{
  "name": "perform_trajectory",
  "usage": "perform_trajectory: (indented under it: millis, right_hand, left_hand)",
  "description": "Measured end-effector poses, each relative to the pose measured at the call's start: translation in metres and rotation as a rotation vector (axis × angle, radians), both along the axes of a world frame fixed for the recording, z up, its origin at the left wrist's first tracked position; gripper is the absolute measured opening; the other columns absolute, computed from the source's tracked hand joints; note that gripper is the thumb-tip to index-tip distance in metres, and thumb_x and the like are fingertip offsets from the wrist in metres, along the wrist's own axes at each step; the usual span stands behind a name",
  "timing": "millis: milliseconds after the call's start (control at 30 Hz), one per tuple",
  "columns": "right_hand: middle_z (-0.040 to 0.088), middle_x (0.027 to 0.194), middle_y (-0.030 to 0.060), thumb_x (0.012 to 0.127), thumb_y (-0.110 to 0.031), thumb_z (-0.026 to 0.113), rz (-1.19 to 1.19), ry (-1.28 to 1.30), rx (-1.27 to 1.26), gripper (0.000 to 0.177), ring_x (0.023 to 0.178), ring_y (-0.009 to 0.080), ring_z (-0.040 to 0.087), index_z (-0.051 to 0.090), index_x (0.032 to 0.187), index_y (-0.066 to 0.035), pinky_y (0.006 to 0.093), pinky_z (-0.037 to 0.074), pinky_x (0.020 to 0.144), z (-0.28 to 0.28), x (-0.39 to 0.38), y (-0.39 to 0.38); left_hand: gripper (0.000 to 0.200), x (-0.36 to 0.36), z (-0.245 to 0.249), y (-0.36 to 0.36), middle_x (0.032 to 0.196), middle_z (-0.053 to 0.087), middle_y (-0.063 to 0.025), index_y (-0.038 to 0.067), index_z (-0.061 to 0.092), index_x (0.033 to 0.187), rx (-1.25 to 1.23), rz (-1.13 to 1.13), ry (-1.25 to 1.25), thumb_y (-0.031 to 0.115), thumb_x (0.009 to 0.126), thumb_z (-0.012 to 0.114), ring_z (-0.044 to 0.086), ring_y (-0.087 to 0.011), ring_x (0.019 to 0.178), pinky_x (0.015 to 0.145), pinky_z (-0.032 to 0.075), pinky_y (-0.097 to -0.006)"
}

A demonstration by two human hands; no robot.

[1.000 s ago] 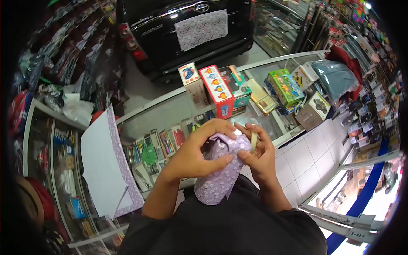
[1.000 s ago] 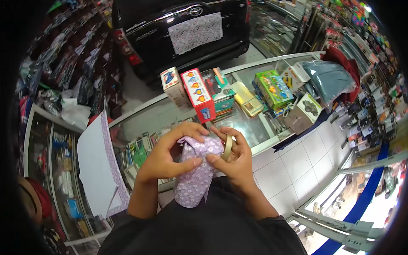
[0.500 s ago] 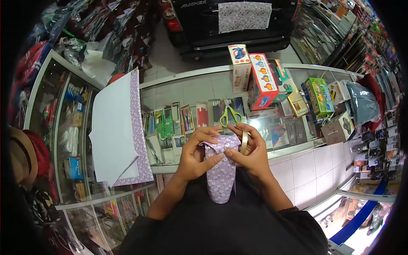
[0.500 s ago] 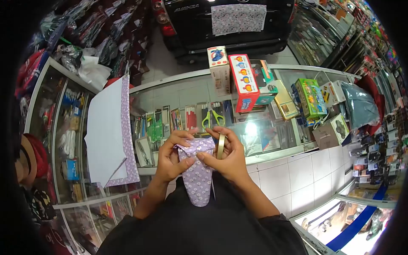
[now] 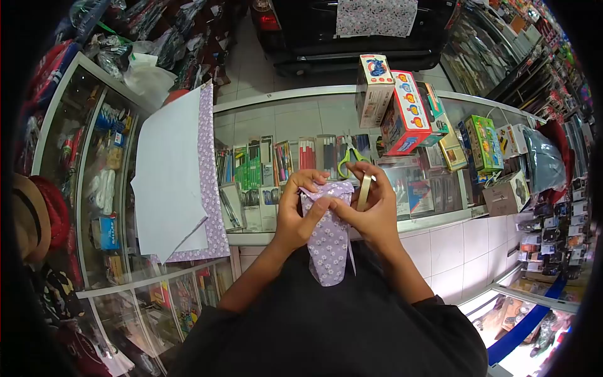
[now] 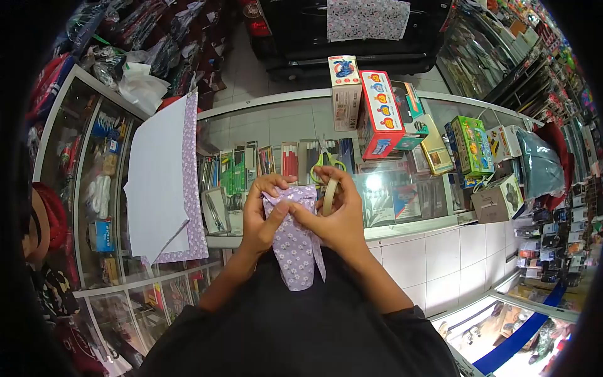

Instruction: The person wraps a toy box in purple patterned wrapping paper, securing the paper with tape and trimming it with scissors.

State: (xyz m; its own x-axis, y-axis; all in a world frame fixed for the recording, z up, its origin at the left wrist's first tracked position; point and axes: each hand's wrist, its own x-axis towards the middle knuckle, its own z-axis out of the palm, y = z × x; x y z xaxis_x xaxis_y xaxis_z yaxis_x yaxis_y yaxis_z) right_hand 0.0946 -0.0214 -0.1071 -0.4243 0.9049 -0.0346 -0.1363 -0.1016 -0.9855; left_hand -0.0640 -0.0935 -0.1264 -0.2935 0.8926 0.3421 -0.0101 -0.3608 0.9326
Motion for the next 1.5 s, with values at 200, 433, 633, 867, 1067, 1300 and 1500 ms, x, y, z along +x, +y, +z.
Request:
perform_trajectory:
  millis: [200,433,633,867,1067,1300,1500]
  right_hand:
    - [0.057,0.14,0.0188,0.069,-0.007,0.093,-0.037,0.119,0.034,0.083,0.072,0.0032,0.054,0.046,0.136,0.001,0.0186,0.045,0.059,0.006,0.001,0.007]
    - [0.054,0.145,0.0233,0.067,-0.004,0.093,-0.024,0.158,0.18,0.086,0.078,0.0031,0.057,0.045,0.138,0.0,0.0175,0.047,0.062,0.028,0.003,0.009]
    - [0.053,0.146,0.0244,0.065,-0.006,0.094,-0.064,0.228,0.318,0.089,0.081,0.0035,0.058,0.044,0.139,0.0,0.0172,0.048,0.065,0.039,-0.01,0.007]
    - [0.049,0.15,0.023,0.066,-0.006,0.094,0.016,0.171,0.267,0.093,0.088,0.0079,0.061,0.041,0.143,0.0,0.0225,0.052,0.075,0.048,-0.019,0.0]
    - [0.046,0.153,0.0248,0.065,-0.002,0.094,0.036,0.205,0.194,0.096,0.079,0.0028,0.054,0.039,0.144,0.001,0.0178,0.046,0.064,0.05,-0.023,-0.007]
    - [0.048,0.153,0.0218,0.064,-0.005,0.095,-0.007,0.184,0.218,0.095,0.09,0.0041,0.054,0.042,0.144,-0.003,0.0199,0.048,0.075,0.051,-0.027,-0.025]
    - [0.046,0.152,0.0265,0.063,-0.002,0.094,-0.02,0.219,0.227,0.096,0.078,0.0026,0.054,0.04,0.143,0.001,0.0175,0.046,0.064,0.056,-0.028,-0.034]
  left_hand:
    - [0.027,-0.004,0.009,0.005,0.13,0.05,-0.0171,0.004,0.048,0.114,0.014,-0.144,-0.049,0.007,0.093,0.066,0.047,-0.0313,0.135,0.115,0.034,-0.045]
    - [0.032,-0.003,0.005,0.014,0.132,0.051,-0.0177,0.004,0.054,0.105,0.227,-0.132,-0.177,0.023,0.091,0.075,0.048,-0.0374,0.138,0.115,0.033,-0.0493]
    - [0.055,0.02,0.039,0.012,0.128,0.055,-0.0165,0.003,0.048,0.129,0.101,0.159,-0.321,0.031,0.091,0.077,0.055,-0.0333,0.131,0.11,0.04,-0.0441]
    - [0.068,-0.006,0.036,-0.002,0.139,0.049,-0.0216,0.003,0.024,0.143,0.036,-0.044,-0.182,0.03,0.098,0.066,0.054,-0.0263,0.123,0.11,0.04,-0.0417]
    - [0.072,-0.021,0.038,-0.013,0.143,0.044,-0.0236,0.005,0.015,0.143,0.049,-0.122,-0.071,0.029,0.098,0.066,0.049,-0.028,0.13,0.113,0.037,-0.0431]
    - [0.078,-0.029,0.041,-0.022,0.145,0.042,-0.0236,0.006,0.016,0.144,0.056,-0.205,-0.165,0.034,0.096,0.07,0.048,-0.0283,0.131,0.113,0.037,-0.0439]
    - [0.083,-0.034,0.043,-0.032,0.146,0.041,-0.0236,0.007,0.017,0.147,0.076,-0.256,-0.134,0.03,0.093,0.075,0.046,-0.0289,0.134,0.113,0.038,-0.0451]
